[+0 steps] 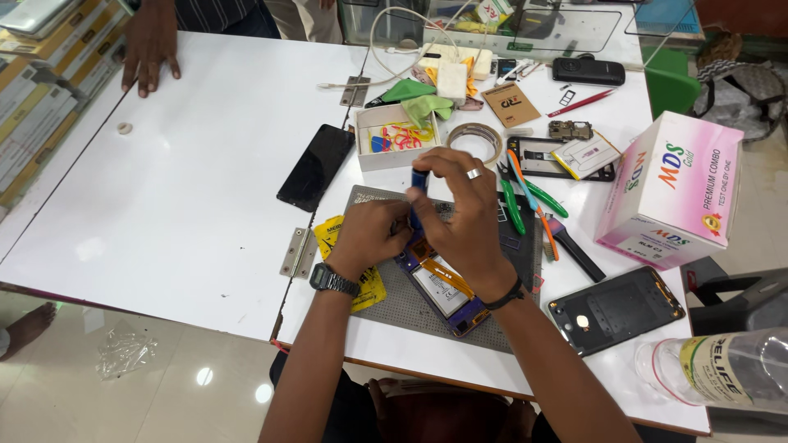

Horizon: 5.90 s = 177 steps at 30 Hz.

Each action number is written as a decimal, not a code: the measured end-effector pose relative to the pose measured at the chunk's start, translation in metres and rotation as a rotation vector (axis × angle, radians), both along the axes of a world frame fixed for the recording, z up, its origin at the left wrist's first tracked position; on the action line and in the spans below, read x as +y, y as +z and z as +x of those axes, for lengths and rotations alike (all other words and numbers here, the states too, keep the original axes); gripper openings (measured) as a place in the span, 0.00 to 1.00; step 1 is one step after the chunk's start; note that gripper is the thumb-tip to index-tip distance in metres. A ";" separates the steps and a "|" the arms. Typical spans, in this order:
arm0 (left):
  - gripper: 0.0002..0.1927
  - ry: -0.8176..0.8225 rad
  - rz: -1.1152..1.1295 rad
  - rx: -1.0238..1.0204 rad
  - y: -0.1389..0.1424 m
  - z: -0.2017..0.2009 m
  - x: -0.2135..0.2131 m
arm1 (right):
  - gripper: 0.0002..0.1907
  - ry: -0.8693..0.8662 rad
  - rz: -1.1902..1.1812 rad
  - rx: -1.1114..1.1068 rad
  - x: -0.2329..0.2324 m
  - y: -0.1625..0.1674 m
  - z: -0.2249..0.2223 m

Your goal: The person uses a blue precision screwdriver to unscrew screws from a disassembled smartphone lying on a repair mat, steadying the phone with the other hand and repositioning the tool repeatedly on different screws. Other phone parts and repair tools sit on the workbench around them.

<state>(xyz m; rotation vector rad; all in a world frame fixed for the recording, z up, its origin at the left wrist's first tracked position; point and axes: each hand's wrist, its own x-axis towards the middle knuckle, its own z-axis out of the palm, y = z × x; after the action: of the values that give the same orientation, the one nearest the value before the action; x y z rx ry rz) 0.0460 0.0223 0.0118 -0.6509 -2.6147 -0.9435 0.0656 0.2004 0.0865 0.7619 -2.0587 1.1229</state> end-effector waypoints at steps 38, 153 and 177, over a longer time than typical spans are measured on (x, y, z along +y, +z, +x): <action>0.08 0.036 -0.031 -0.032 -0.010 -0.013 0.022 | 0.23 0.079 -0.018 -0.242 0.021 -0.017 -0.020; 0.04 0.123 -0.238 -0.046 -0.012 -0.013 0.050 | 0.22 0.057 -0.112 -0.074 0.077 -0.031 -0.049; 0.06 0.051 -0.316 0.006 -0.018 -0.026 0.057 | 0.24 -0.009 -0.021 -0.032 0.075 -0.036 -0.050</action>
<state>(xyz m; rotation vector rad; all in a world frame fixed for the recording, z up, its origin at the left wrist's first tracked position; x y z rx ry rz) 0.0198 0.0796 -0.0066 -0.6534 -2.7864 -0.5153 0.0153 0.2753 0.0505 0.7286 -2.0711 1.1573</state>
